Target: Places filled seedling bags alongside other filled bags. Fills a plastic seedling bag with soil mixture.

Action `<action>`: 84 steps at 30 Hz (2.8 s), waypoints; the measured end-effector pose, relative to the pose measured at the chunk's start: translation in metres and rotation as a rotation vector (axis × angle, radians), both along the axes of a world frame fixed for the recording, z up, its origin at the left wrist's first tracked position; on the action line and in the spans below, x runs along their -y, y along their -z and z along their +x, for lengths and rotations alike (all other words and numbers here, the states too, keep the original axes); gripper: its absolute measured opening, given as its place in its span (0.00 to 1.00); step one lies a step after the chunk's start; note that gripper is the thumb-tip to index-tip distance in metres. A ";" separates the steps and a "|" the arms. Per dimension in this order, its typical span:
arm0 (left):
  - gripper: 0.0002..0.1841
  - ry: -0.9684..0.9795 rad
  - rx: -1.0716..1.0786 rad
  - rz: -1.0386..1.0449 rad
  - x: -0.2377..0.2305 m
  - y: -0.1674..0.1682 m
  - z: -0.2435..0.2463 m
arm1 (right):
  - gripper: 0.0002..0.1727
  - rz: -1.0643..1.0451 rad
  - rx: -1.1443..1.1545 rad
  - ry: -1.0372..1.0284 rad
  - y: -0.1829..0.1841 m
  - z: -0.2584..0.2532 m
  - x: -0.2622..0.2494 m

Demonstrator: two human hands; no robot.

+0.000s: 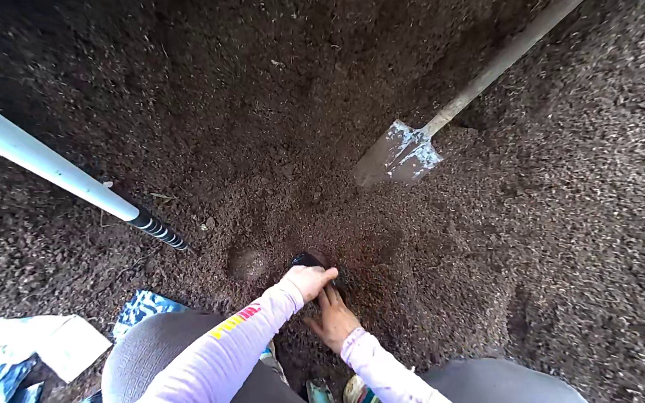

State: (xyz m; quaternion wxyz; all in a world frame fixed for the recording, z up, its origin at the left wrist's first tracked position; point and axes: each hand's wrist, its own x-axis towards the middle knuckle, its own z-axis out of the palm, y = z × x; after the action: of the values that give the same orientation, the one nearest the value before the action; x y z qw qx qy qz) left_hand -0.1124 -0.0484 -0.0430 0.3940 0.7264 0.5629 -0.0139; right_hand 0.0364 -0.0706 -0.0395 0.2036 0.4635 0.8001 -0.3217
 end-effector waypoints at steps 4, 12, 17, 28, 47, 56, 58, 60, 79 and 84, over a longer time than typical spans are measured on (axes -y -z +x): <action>0.24 0.154 0.037 -0.036 0.012 0.003 0.018 | 0.44 -0.031 0.124 -0.085 0.029 -0.004 0.014; 0.22 0.187 0.080 -0.051 0.007 0.016 0.024 | 0.33 -0.186 0.295 -0.147 0.031 -0.025 -0.004; 0.20 -0.239 0.110 -0.023 -0.022 -0.008 0.010 | 0.35 -0.099 0.048 -0.115 0.020 -0.020 -0.048; 0.23 -0.730 0.030 0.019 -0.050 -0.009 -0.009 | 0.34 -0.384 -0.883 2.054 0.067 0.109 -0.024; 0.38 -0.444 -0.018 -0.245 -0.027 -0.015 0.010 | 0.42 -0.478 -1.484 2.102 0.133 0.117 -0.124; 0.42 -0.508 0.152 -0.345 -0.076 -0.026 0.019 | 0.39 -0.815 -1.770 1.564 0.047 0.078 -0.128; 0.42 -0.504 0.172 -0.346 -0.078 -0.028 0.022 | 0.42 -0.926 -1.778 1.453 0.029 0.067 -0.125; 0.43 -0.505 0.194 -0.338 -0.076 -0.029 0.023 | 0.41 -0.940 -1.698 1.399 0.013 0.056 -0.121; 0.42 -0.484 0.181 -0.180 -0.045 -0.023 -0.016 | 0.33 -0.194 -0.959 2.058 0.076 0.119 -0.114; 0.41 -0.463 0.165 -0.120 -0.048 -0.026 -0.010 | 0.38 -0.365 -1.516 2.283 0.139 0.122 -0.151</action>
State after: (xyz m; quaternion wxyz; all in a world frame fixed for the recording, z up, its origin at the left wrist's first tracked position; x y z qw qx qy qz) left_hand -0.1224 -0.0009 -0.0171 0.4735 0.5521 0.6785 0.1028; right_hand 0.1589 0.0803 -0.1788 -0.5937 0.5360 -0.1583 -0.5789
